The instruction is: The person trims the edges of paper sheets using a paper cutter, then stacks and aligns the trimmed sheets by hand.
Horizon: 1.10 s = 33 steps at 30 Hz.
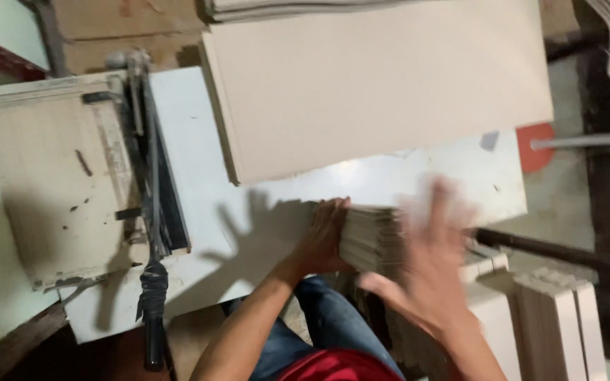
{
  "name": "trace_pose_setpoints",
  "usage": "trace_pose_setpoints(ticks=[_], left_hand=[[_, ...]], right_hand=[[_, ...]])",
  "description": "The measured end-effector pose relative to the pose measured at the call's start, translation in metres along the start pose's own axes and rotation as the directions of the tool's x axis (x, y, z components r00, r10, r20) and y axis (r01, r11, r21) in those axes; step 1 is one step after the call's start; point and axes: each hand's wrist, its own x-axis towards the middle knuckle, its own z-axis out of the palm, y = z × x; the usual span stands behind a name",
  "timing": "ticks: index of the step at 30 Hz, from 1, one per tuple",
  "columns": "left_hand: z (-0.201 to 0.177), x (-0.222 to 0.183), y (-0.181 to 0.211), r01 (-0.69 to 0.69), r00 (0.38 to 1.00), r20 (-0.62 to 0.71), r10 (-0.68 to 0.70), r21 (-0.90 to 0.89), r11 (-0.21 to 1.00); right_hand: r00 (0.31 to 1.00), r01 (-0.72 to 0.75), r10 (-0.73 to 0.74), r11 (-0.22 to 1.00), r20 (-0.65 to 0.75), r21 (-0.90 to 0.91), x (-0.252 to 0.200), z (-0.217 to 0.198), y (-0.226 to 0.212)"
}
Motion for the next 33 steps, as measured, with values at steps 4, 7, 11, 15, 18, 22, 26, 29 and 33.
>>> trace_pose_setpoints(ticks=[4, 7, 11, 15, 18, 22, 26, 29, 33], left_hand=[[0.005, -0.002, 0.001, 0.005, 1.000, 0.018, -0.004, -0.068, 0.998], [0.016, 0.001, -0.014, 0.038, 0.999, 0.025, -0.039, 0.021, 0.999], [0.028, 0.017, -0.013, 0.142, 0.989, 0.030, -0.148, 0.134, 0.981], [-0.008, 0.024, 0.019, 0.154, 0.955, 0.173, -0.243, 0.411, 0.899], [0.007, 0.000, -0.024, 0.111, 0.931, 0.228, -0.284, 0.566, 0.817], [-0.003, -0.003, -0.038, 0.135, 0.833, 0.327, -0.445, 0.660, 0.739], [0.002, -0.015, -0.049, 0.102, 0.765, 0.339, -0.547, 0.776, 0.623], [0.000, -0.016, -0.041, 0.130, 0.807, 0.282, -0.518, 0.772, 0.623], [0.008, -0.026, -0.027, 0.039, 0.908, 0.245, -0.341, 0.758, 0.651]], right_hand=[[0.995, -0.040, 0.044, 0.998, -0.094, 0.048, 0.006, 0.021, 0.004], [0.998, 0.001, 0.003, 0.998, 0.070, -0.059, 0.017, 0.037, 0.018], [0.990, -0.124, 0.120, 0.991, 0.068, 0.044, 0.008, 0.052, 0.083], [0.966, -0.191, 0.200, 0.979, 0.165, -0.066, -0.015, 0.083, 0.142], [0.955, -0.022, 0.081, 0.979, 0.286, -0.203, -0.004, 0.124, 0.127], [0.945, 0.098, 0.008, 0.947, 0.328, -0.305, -0.004, 0.201, 0.137], [0.888, 0.186, 0.037, 0.882, 0.458, -0.433, 0.008, 0.219, 0.131], [0.864, 0.174, 0.033, 0.917, 0.503, -0.359, 0.014, 0.231, 0.137], [0.830, 0.181, 0.012, 0.940, 0.557, -0.289, 0.017, 0.233, 0.143]])
